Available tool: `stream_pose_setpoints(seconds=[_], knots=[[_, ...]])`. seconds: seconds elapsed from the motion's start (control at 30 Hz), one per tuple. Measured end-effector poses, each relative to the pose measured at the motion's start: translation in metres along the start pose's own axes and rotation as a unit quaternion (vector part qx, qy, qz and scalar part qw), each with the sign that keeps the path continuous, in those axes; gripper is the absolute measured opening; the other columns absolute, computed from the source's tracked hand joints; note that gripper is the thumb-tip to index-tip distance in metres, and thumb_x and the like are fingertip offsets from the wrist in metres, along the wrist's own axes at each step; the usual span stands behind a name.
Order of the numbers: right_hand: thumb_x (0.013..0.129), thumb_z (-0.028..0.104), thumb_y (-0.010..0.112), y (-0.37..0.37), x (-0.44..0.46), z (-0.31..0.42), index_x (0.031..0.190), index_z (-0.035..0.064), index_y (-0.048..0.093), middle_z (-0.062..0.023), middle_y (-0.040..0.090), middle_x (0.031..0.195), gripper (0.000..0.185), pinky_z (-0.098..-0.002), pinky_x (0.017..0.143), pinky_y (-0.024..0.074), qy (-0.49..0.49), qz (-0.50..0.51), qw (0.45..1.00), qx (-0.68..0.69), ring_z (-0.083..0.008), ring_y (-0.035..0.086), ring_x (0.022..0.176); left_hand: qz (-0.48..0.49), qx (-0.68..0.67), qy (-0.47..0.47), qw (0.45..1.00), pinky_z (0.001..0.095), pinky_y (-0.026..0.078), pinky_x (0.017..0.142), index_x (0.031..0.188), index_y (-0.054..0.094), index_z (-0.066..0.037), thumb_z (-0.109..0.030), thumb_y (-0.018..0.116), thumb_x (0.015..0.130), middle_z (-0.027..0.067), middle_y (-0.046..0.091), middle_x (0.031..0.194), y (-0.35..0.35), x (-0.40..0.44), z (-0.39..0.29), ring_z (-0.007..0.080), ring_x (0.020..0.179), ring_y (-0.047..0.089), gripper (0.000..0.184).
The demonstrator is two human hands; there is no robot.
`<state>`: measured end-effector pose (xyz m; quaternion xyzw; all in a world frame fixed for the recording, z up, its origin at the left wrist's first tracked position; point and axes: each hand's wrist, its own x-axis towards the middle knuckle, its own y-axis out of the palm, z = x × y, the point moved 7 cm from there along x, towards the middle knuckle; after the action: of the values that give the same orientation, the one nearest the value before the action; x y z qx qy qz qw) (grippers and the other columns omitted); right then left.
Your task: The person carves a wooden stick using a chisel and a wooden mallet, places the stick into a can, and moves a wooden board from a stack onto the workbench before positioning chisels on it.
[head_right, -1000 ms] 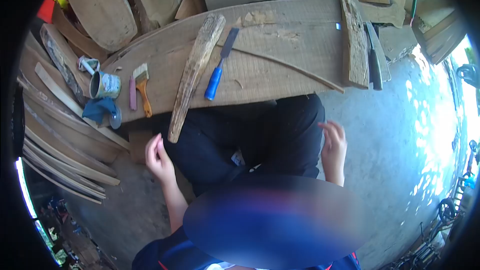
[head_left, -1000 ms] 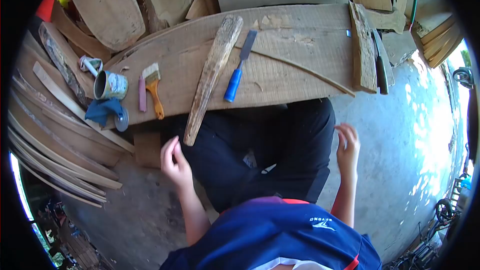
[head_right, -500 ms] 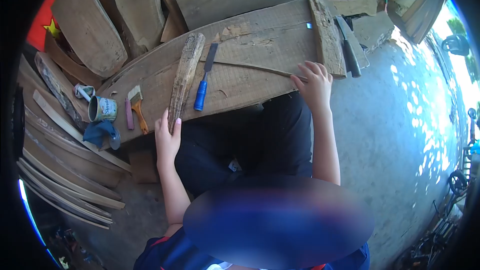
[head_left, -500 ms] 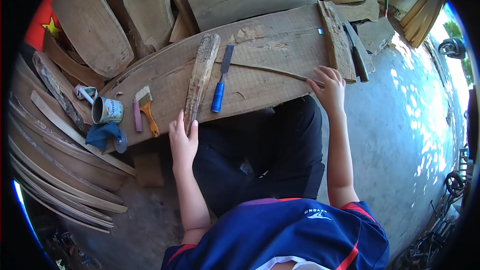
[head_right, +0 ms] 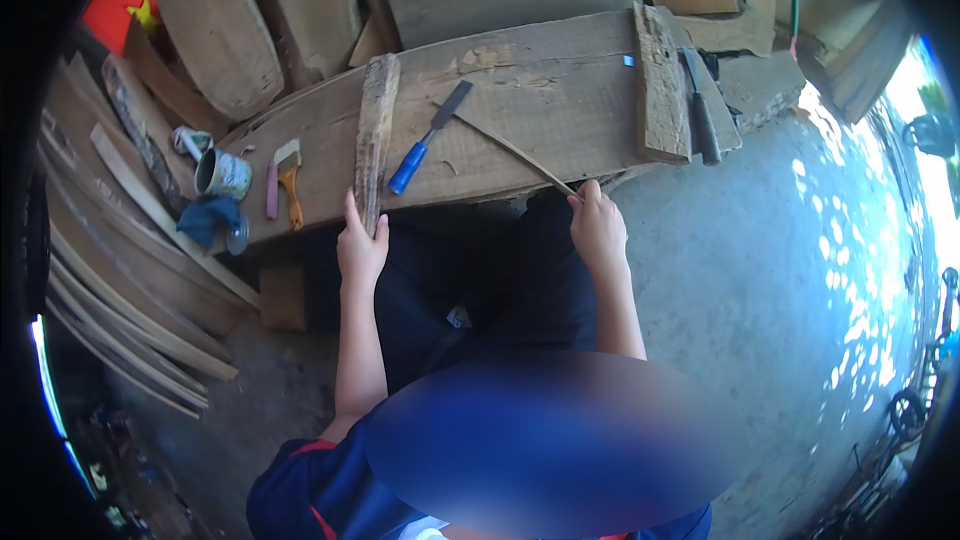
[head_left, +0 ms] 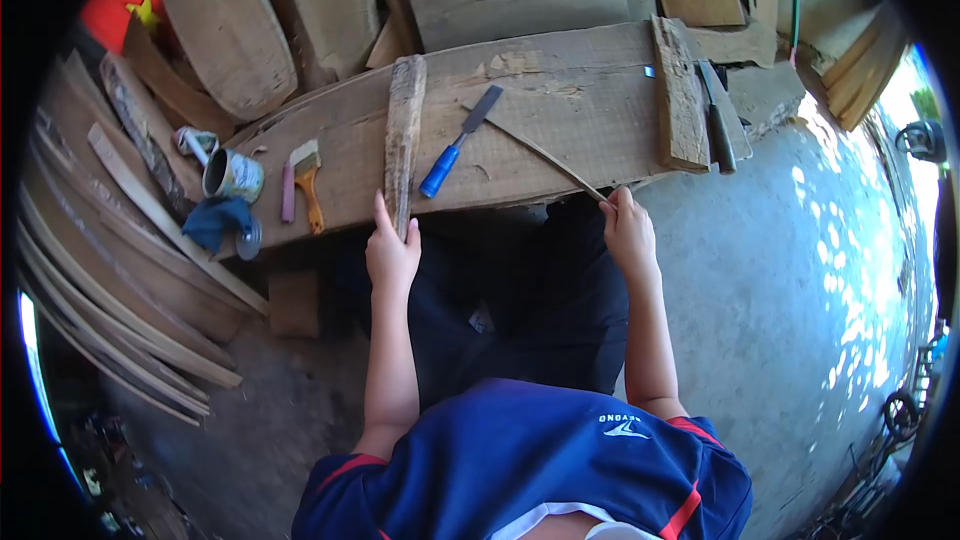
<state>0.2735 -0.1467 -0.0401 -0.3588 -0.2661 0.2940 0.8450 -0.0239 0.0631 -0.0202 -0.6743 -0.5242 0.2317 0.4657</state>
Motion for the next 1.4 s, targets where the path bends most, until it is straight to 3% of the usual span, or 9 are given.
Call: stream_pose_setpoints(seconds=[0.23, 0.33, 0.43, 0.63, 0.9, 1.07, 1.13, 1.27, 1.4], knots=[[0.094, 0.018, 0.050, 0.031, -0.042, 0.024, 0.085, -0.0014, 0.057, -0.0132, 0.057, 0.063, 0.023, -0.0331, 0.052, 0.0433, 0.030, 0.161, 0.950, 0.265, -0.0230, 0.057, 0.055, -0.038, -0.099, 0.010, 0.994, 0.0452, 0.050, 0.079, 0.140, 0.025, -0.015, -0.023, 0.068, 0.078, 0.0234, 0.065, 0.099, 0.010, 0.000, 0.016, 0.0425, 0.089, 0.062, 0.076], [0.097, 0.021, 0.046, 0.063, -0.057, 0.034, 0.093, 0.0030, 0.055, 0.0018, 0.047, 0.063, 0.021, -0.0238, 0.048, 0.0393, 0.162, 0.259, 0.868, 0.392, -0.0075, 0.046, 0.052, 0.071, -0.306, -0.148, 0.938, 0.0253, 0.043, 0.042, 0.139, 0.028, -0.014, -0.025, 0.069, 0.082, 0.0046, 0.055, 0.075, 0.016, -0.011, 0.013, 0.0090, 0.049, 0.049, 0.070], [0.098, 0.023, 0.044, 0.080, -0.043, 0.060, 0.093, 0.0068, 0.053, 0.0035, 0.043, 0.064, 0.019, -0.0200, 0.040, 0.0287, 0.187, 0.270, 0.830, 0.450, -0.0053, 0.037, 0.047, 0.113, -0.418, -0.211, 0.876, 0.0248, 0.041, 0.040, 0.139, 0.027, -0.016, -0.024, 0.067, 0.084, 0.0018, 0.051, 0.070, 0.027, -0.010, 0.026, 0.0087, 0.048, 0.048, 0.068], [0.088, 0.016, 0.046, 0.078, 0.041, 0.121, 0.087, -0.0057, 0.058, -0.0286, 0.061, 0.084, 0.025, -0.0470, 0.076, 0.0467, -0.070, 0.113, 0.976, 0.172, -0.0447, 0.059, 0.084, 0.090, -0.464, -0.187, 0.861, 0.0233, 0.041, 0.041, 0.144, 0.018, -0.021, -0.021, 0.065, 0.086, 0.0007, 0.049, 0.069, 0.025, -0.014, 0.017, 0.0078, 0.047, 0.046, 0.075], [0.092, 0.016, 0.048, 0.050, -0.001, 0.096, 0.091, -0.0030, 0.057, -0.0228, 0.062, 0.077, 0.021, -0.0418, 0.066, 0.0484, -0.027, 0.096, 0.965, 0.241, -0.0379, 0.062, 0.074, 0.095, -0.592, -0.223, 0.769, 0.0236, 0.041, 0.040, 0.142, 0.020, -0.022, -0.023, 0.068, 0.084, 0.0024, 0.052, 0.070, 0.032, -0.015, 0.034, 0.0089, 0.048, 0.049, 0.075], [0.099, 0.029, 0.042, 0.075, -0.043, 0.067, 0.092, 0.0084, 0.053, 0.0053, 0.041, 0.062, 0.024, -0.0184, 0.037, 0.0260, 0.209, 0.268, 0.819, 0.463, -0.0022, 0.033, 0.043, 0.001, -0.475, -0.228, 0.850, 0.0234, 0.043, 0.042, 0.139, 0.030, -0.014, -0.023, 0.072, 0.081, 0.0035, 0.058, 0.072, 0.001, 0.000, 0.055, 0.0093, 0.049, 0.051, 0.072], [0.099, 0.029, 0.041, 0.079, -0.048, 0.064, 0.092, 0.0086, 0.052, 0.0055, 0.039, 0.061, 0.024, -0.0185, 0.037, 0.0244, 0.226, 0.281, 0.789, 0.498, -0.0020, 0.031, 0.043, -0.065, -0.406, -0.202, 0.889, 0.0228, 0.043, 0.041, 0.134, 0.038, -0.009, -0.026, 0.074, 0.078, 0.0091, 0.057, 0.086, -0.014, 0.008, 0.060, 0.0116, 0.053, 0.053, 0.069], [0.100, 0.030, 0.039, 0.090, -0.052, 0.069, 0.091, 0.0094, 0.047, 0.0064, 0.033, 0.060, 0.024, -0.0182, 0.036, 0.0200, 0.260, 0.304, 0.730, 0.553, -0.0015, 0.026, 0.042, -0.193, -0.060, -0.039, 0.979, 0.0462, 0.036, 0.094, 0.125, 0.045, -0.002, -0.020, 0.069, 0.076, 0.0235, 0.041, 0.113, -0.030, 0.014, 0.050, 0.0376, 0.107, 0.042, 0.057], [0.100, 0.030, 0.038, 0.101, -0.053, 0.071, 0.090, 0.0096, 0.046, 0.0065, 0.033, 0.060, 0.024, -0.0184, 0.036, 0.0206, 0.269, 0.306, 0.721, 0.561, -0.0017, 0.026, 0.042, -0.219, -0.002, 0.138, 0.966, 0.0486, 0.036, 0.092, 0.119, 0.053, -0.007, -0.022, 0.063, 0.080, 0.0183, 0.045, 0.115, -0.033, 0.015, -0.029, 0.0363, 0.110, 0.043, 0.043]])
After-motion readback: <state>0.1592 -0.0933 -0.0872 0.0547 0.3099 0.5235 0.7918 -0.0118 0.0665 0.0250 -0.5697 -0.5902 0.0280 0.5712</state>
